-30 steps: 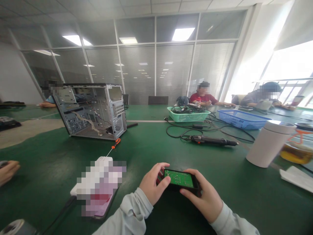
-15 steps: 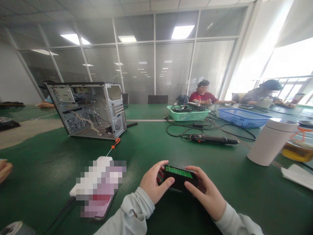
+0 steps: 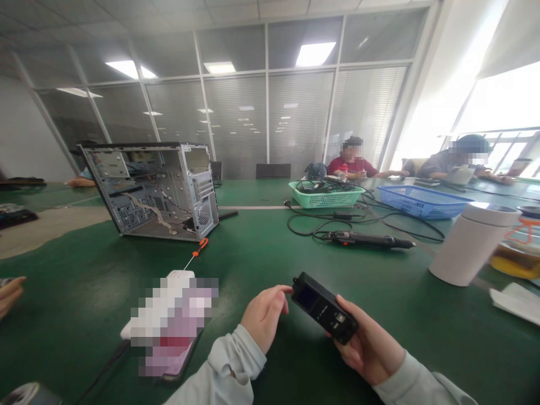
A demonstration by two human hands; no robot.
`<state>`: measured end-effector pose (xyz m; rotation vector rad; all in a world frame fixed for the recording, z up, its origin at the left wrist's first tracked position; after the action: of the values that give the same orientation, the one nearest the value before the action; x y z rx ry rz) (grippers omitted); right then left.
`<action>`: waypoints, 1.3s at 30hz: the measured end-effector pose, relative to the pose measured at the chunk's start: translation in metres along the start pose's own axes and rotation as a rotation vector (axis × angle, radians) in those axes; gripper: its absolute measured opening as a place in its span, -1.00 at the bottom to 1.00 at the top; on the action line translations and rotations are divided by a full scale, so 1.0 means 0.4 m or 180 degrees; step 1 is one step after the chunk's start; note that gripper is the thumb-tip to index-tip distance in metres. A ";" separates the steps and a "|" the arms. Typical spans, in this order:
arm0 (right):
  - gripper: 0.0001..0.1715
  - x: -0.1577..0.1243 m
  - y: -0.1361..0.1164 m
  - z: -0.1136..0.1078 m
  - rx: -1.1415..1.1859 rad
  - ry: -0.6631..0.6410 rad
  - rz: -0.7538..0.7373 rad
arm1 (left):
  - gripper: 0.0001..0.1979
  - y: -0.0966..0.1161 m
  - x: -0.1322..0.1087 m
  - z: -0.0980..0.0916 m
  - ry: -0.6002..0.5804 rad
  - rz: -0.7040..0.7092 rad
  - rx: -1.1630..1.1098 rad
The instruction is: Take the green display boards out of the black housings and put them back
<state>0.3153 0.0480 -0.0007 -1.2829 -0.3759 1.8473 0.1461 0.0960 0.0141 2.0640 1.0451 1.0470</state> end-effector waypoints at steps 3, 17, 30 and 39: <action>-0.38 -0.013 -0.012 0.007 0.0476 -0.0066 0.0256 | -0.53 -0.002 0.002 0.002 -0.0043 -0.0049 -0.0070; -0.46 0.006 0.010 -0.015 -0.2042 0.0029 -0.2552 | -0.64 0.022 0.002 -0.013 0.0063 0.0035 -0.0131; -0.56 0.008 -0.011 -0.032 -0.3390 0.0543 -0.3554 | -0.72 0.037 -0.001 0.002 -0.0220 0.0243 -0.0442; -0.56 -0.008 -0.027 -0.032 -0.3530 0.0590 -0.3609 | -0.74 0.027 0.001 0.017 -0.0348 -0.0103 -0.1286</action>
<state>0.3318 0.0497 0.0027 -1.3747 -1.7414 0.4612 0.1561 0.0898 0.0190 1.7490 0.7386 1.0204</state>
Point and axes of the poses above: each hand's wrist, its own x-axis towards the middle knuckle, its own z-axis out of the palm, y = z × x, the point moved 3 cm from there along x, towards the middle knuckle, and after that the axes turned 4 degrees about z, right-handed, at the moved point
